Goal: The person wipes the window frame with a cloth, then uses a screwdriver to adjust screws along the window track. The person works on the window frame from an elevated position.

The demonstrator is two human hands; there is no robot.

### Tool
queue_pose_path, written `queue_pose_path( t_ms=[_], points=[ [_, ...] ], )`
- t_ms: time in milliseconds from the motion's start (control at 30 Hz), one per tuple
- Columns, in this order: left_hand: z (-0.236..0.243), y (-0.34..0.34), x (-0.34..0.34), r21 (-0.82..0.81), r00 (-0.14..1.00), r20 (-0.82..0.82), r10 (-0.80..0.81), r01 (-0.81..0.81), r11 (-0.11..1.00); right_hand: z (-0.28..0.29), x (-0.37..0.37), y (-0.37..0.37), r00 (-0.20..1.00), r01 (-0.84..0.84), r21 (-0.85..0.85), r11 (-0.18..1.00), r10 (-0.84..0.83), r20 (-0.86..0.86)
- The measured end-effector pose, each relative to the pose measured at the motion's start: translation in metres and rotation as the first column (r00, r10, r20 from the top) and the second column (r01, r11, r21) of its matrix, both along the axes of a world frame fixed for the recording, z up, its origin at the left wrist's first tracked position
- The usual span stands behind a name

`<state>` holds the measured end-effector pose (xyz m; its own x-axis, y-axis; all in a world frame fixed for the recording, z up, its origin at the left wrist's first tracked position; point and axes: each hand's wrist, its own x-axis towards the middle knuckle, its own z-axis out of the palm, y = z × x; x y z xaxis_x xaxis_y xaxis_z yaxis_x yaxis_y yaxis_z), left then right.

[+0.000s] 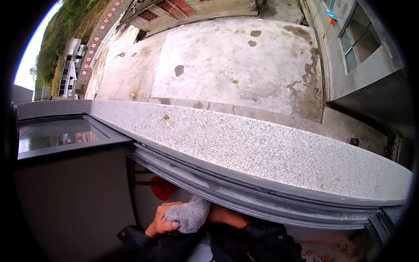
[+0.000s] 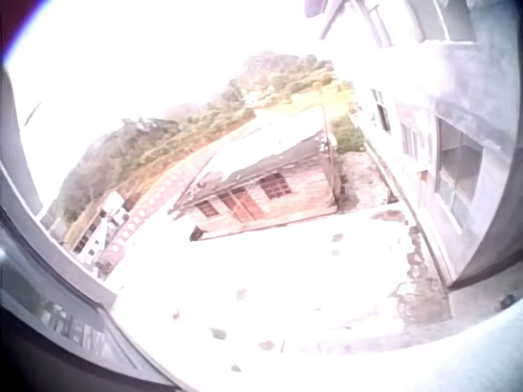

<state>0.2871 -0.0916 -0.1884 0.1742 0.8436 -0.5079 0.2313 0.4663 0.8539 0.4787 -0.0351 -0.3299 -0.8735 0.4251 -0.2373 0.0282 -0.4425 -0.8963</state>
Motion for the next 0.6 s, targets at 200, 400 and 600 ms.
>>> queue_pose_path(
  t_ms=[200,400,600],
  points=[
    [-0.002,0.0,0.007,0.022,0.996,-0.063,0.06,-0.059,0.998,-0.013,0.0,-0.003,1.0,-0.007,-0.022,1.0,0.007,0.01],
    [-0.015,-0.027,-0.006,0.041,0.993,-0.028,0.115,-0.114,0.993,-0.02,-0.016,-0.01,0.999,-0.053,0.211,0.976,0.051,0.016],
    [-0.022,-0.057,-0.018,0.162,0.984,0.022,0.177,-0.178,0.971,-0.008,-0.031,-0.013,0.989,-0.142,0.304,0.942,0.119,0.092]
  ],
)
